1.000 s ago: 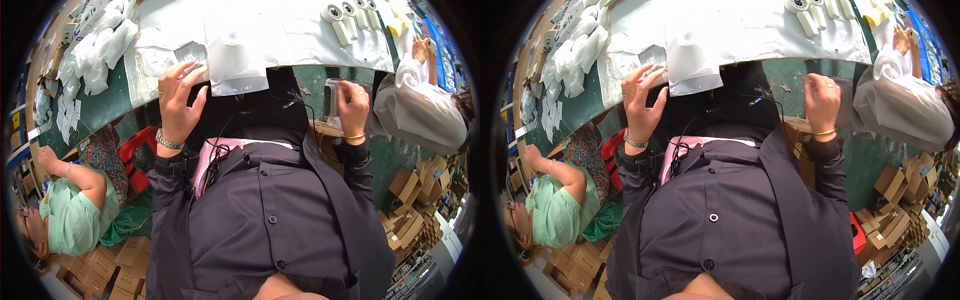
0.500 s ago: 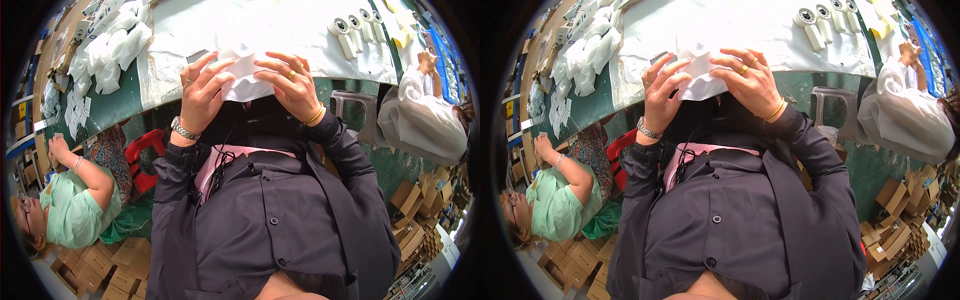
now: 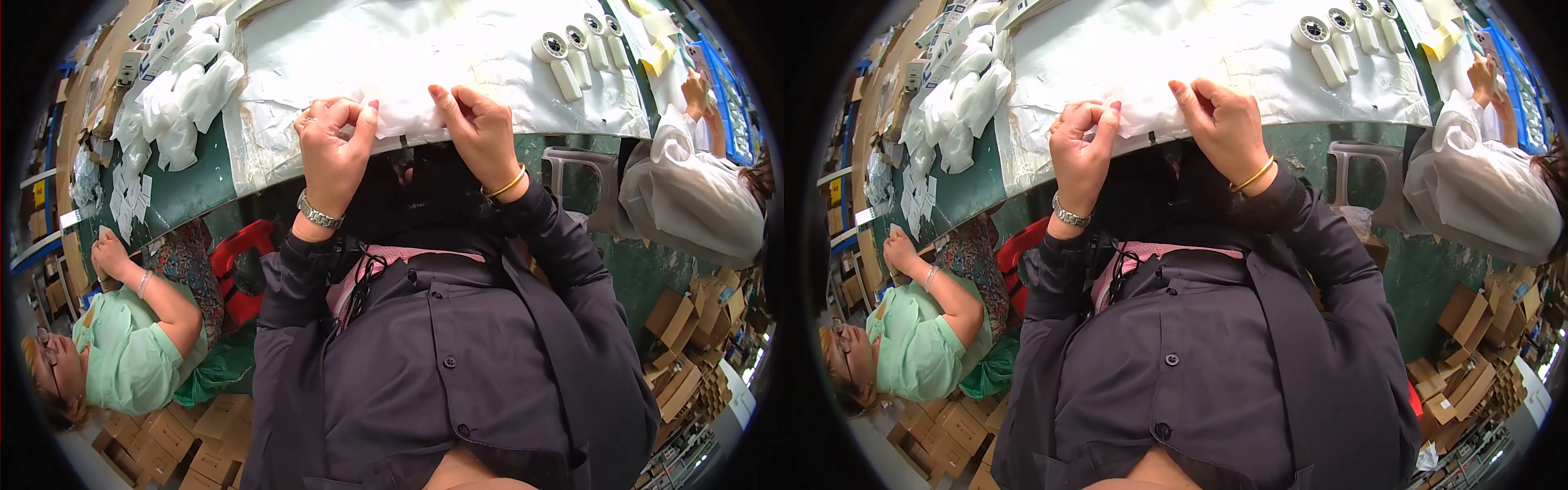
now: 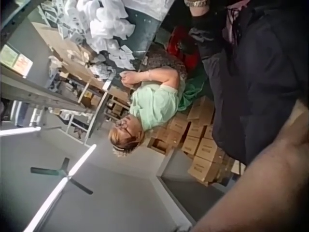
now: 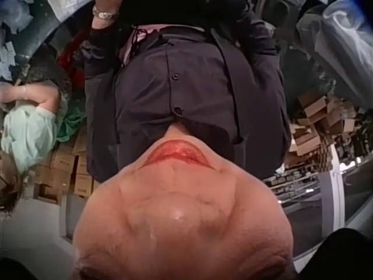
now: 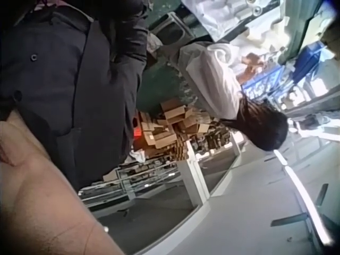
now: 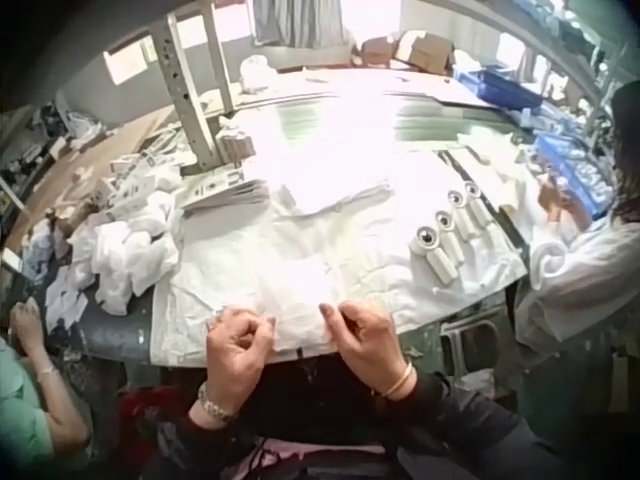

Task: The person picks up a white plastic component and places it inside a plastic bag by hand, then sets the packaged item aside. They repeat this process, inserting another component into a bag and setting it down.

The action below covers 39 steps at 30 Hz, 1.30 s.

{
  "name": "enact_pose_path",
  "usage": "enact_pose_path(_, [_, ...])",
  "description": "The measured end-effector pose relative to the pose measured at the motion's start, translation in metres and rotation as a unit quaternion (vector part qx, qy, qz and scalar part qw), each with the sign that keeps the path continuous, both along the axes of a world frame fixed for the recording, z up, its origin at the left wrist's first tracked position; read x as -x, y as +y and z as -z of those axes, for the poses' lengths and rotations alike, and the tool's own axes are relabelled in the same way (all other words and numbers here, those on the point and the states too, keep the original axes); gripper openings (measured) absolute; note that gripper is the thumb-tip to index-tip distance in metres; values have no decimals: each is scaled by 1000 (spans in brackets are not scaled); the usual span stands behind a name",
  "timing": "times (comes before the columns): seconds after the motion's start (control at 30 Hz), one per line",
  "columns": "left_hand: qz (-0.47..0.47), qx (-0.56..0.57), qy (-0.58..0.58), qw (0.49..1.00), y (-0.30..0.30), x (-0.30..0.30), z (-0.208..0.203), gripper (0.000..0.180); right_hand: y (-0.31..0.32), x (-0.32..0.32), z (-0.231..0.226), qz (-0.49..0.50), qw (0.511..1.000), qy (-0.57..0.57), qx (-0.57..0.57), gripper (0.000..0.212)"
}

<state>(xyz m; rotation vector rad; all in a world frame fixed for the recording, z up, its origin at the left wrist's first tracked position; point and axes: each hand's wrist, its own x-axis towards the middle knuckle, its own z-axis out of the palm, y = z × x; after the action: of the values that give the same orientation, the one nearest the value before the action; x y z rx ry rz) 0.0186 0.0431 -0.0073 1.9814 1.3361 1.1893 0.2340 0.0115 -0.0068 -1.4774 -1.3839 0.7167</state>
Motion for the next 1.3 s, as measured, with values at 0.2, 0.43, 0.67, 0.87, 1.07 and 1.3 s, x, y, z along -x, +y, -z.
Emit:
enact_pose_path(0.2, [-50, 47, 5, 998, 5, -7, 10, 24, 11, -2, -1, 18, 996, -91, 0, 30])
enact_pose_path(0.43, [-61, 51, 11, 997, 8, -10, 12, 24, 15, -2, -1, 3, 995, -97, 0, 32])
enact_pose_path(0.67, [-60, 37, 40, 997, 8, -10, 13, 26, 16, -6, 3, -8, 994, -111, -13, 28])
enact_pose_path(0.87, [-106, -22, 178, 978, 5, -9, 4, 32, 14, -7, 8, 6, 979, -196, -58, 16])
enact_pose_path(1.07, [-132, -14, 163, 978, 10, -11, -7, 48, 18, -6, 22, 57, 979, -108, -162, 16])
enact_pose_path(1.3, [-131, -55, 317, 938, 8, -43, -2, 67, 17, -2, 32, 86, 972, -101, -192, 19])
